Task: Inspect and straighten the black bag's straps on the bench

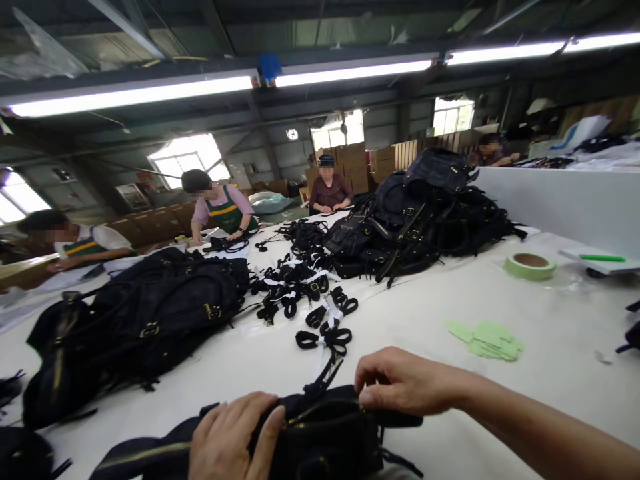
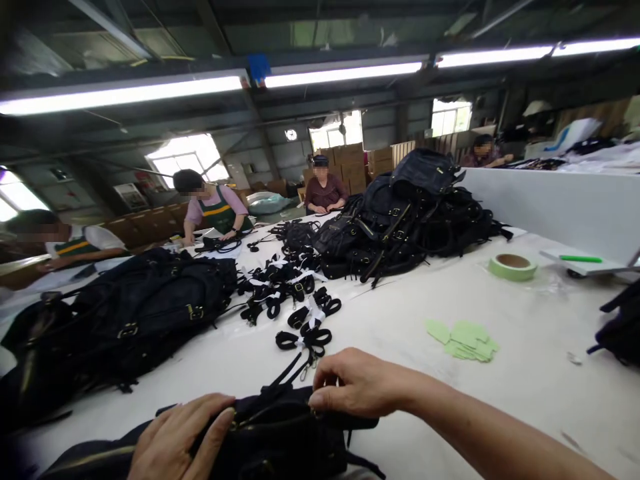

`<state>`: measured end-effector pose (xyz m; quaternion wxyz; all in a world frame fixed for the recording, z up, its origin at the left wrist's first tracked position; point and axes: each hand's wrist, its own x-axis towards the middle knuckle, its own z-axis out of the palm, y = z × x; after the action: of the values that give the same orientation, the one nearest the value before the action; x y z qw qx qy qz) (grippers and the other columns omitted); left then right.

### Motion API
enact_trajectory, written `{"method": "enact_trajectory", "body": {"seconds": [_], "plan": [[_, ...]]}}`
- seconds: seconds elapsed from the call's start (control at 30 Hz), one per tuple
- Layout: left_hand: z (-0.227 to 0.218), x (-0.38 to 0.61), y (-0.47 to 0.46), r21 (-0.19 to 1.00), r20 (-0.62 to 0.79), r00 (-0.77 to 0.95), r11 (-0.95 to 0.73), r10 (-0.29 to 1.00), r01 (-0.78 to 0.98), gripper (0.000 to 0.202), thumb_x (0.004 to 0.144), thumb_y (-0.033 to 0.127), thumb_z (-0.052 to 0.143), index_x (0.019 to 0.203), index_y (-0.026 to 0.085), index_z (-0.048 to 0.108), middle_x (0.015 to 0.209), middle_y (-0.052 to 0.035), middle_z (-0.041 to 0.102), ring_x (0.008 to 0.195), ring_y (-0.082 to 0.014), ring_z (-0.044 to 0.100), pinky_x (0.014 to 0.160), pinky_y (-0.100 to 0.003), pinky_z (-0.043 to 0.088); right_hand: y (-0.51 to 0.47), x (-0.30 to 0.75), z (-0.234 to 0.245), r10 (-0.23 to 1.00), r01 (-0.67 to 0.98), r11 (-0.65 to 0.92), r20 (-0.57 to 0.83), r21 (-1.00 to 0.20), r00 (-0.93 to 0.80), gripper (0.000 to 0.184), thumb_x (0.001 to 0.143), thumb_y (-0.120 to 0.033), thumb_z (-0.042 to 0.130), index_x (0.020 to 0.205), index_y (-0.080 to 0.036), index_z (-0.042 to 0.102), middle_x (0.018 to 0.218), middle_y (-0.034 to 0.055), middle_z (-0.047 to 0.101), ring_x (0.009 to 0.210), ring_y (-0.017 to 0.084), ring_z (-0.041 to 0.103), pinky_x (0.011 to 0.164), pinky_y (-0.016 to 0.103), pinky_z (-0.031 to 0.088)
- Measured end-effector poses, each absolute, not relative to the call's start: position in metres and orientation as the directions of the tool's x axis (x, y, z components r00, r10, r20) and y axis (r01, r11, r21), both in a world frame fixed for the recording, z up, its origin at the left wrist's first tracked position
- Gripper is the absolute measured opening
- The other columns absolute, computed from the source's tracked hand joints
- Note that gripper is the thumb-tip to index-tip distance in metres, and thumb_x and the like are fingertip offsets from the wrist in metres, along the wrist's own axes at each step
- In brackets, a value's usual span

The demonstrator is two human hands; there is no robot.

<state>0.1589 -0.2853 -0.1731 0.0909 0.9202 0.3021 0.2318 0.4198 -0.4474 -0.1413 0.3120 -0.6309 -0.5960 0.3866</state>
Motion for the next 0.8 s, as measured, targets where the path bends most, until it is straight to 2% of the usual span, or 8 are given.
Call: {"method": "enact_trajectory", "body": {"seconds": [0.1, 0.17, 0.3, 0.4, 0.47, 0.53, 0.67, 0.8], "plan": [[-0.153, 0.171, -0.286, 0.365, 0.108, 0.788, -0.761, 0.606, 0.536, 0.029, 0.086, 0.057, 0.052, 0.101, 0.036, 0.066, 0.107, 0.0031, 0.07, 0.105, -0.0263, 0.06, 0.107, -0.054, 0.024, -0.456, 0.413, -0.149, 0.984, 0.403, -0.168, -0.175, -0.9, 0.018, 0.021, 0.084, -0.034, 0.059, 0.092, -0.016, 0.064, 0.071, -0.0029, 0.055, 0.062, 0.01, 0.046, 0.052, 0.018, 0.033], [-0.144, 0.179, -0.292, 0.429, 0.017, 0.831, -0.755, 0.556, 0.496, 0.029, 0.086, 0.056, 0.053, 0.104, 0.036, 0.065, 0.107, 0.0026, 0.069, 0.104, -0.025, 0.06, 0.107, -0.049, 0.028, -0.457, 0.411, -0.148, 0.981, 0.398, -0.184, -0.195, -0.899, 0.013, 0.019, 0.083, -0.034, 0.06, 0.085, -0.015, 0.063, 0.07, -0.0031, 0.054, 0.063, 0.01, 0.045, 0.052, 0.018, 0.033], [-0.134, 0.184, -0.304, 0.426, 0.019, 0.875, -0.796, 0.484, 0.431, 0.016, 0.087, 0.043, 0.057, 0.09, 0.029, 0.065, 0.089, 0.0008, 0.067, 0.09, -0.0205, 0.061, 0.084, -0.033, 0.045, -0.453, 0.414, -0.147, 0.975, 0.407, -0.17, -0.214, -0.897, -0.063, 0.022, 0.084, -0.037, 0.058, 0.082, -0.016, 0.063, 0.065, -0.0041, 0.05, 0.061, 0.01, 0.043, 0.053, 0.019, 0.032], [-0.13, 0.181, -0.31, 0.289, 0.047, 0.894, -0.863, 0.445, 0.415, 0.02, 0.092, 0.037, 0.05, 0.079, 0.025, 0.06, 0.076, 0.0004, 0.064, 0.075, -0.0188, 0.058, 0.072, -0.031, 0.043, -0.449, 0.415, -0.147, 0.977, 0.417, -0.152, -0.199, -0.896, -0.071, 0.025, 0.084, -0.04, 0.057, 0.079, -0.016, 0.063, 0.063, -0.0044, 0.047, 0.059, 0.01, 0.041, 0.051, 0.02, 0.031], [-0.129, 0.176, -0.313, 0.269, 0.052, 0.909, -0.883, 0.413, 0.385, 0.024, 0.093, 0.038, 0.047, 0.076, 0.024, 0.057, 0.074, 0.0003, 0.062, 0.072, -0.0183, 0.057, 0.07, -0.03, 0.042, -0.448, 0.414, -0.149, 0.974, 0.363, -0.173, -0.214, -0.915, -0.074, 0.024, 0.082, -0.039, 0.059, 0.078, -0.015, 0.062, 0.061, -0.0047, 0.046, 0.057, 0.009, 0.039, 0.049, 0.02, 0.029], [-0.128, 0.173, -0.317, 0.345, 0.061, 0.904, -0.859, 0.423, 0.378, 0.027, 0.094, 0.039, 0.044, 0.075, 0.023, 0.054, 0.074, 0.0003, 0.06, 0.072, -0.0171, 0.056, 0.07, -0.028, 0.042, -0.447, 0.412, -0.152, 0.972, 0.251, -0.193, -0.22, -0.948, -0.084, 0.022, 0.079, -0.037, 0.062, 0.078, -0.015, 0.061, 0.062, -0.0044, 0.047, 0.057, 0.009, 0.038, 0.048, 0.02, 0.028], [-0.124, 0.18, -0.327, 0.536, 0.031, 0.813, -0.696, 0.581, 0.478, 0.032, 0.095, 0.048, 0.036, 0.081, 0.023, 0.052, 0.074, -0.0001, 0.058, 0.07, -0.0166, 0.056, 0.07, -0.027, 0.042, -0.447, 0.404, -0.16, 0.984, -0.038, -0.179, -0.178, -0.983, -0.023, 0.033, 0.075, -0.045, 0.066, 0.078, -0.013, 0.057, 0.063, -0.003, 0.047, 0.056, 0.009, 0.036, 0.048, 0.02, 0.025], [-0.116, 0.201, -0.337, 0.505, -0.08, 0.803, -0.671, 0.59, 0.543, 0.042, 0.076, 0.057, 0.062, 0.102, 0.024, 0.061, 0.088, -0.0038, 0.059, 0.084, -0.0242, 0.056, 0.076, -0.034, 0.041, -0.447, 0.394, -0.168, 0.983, -0.214, -0.146, -0.166, -0.966, 0.078, 0.049, 0.071, -0.058, 0.071, 0.075, -0.013, 0.053, 0.061, -0.0043, 0.043, 0.055, 0.008, 0.032, 0.05, 0.019, 0.024]]}}
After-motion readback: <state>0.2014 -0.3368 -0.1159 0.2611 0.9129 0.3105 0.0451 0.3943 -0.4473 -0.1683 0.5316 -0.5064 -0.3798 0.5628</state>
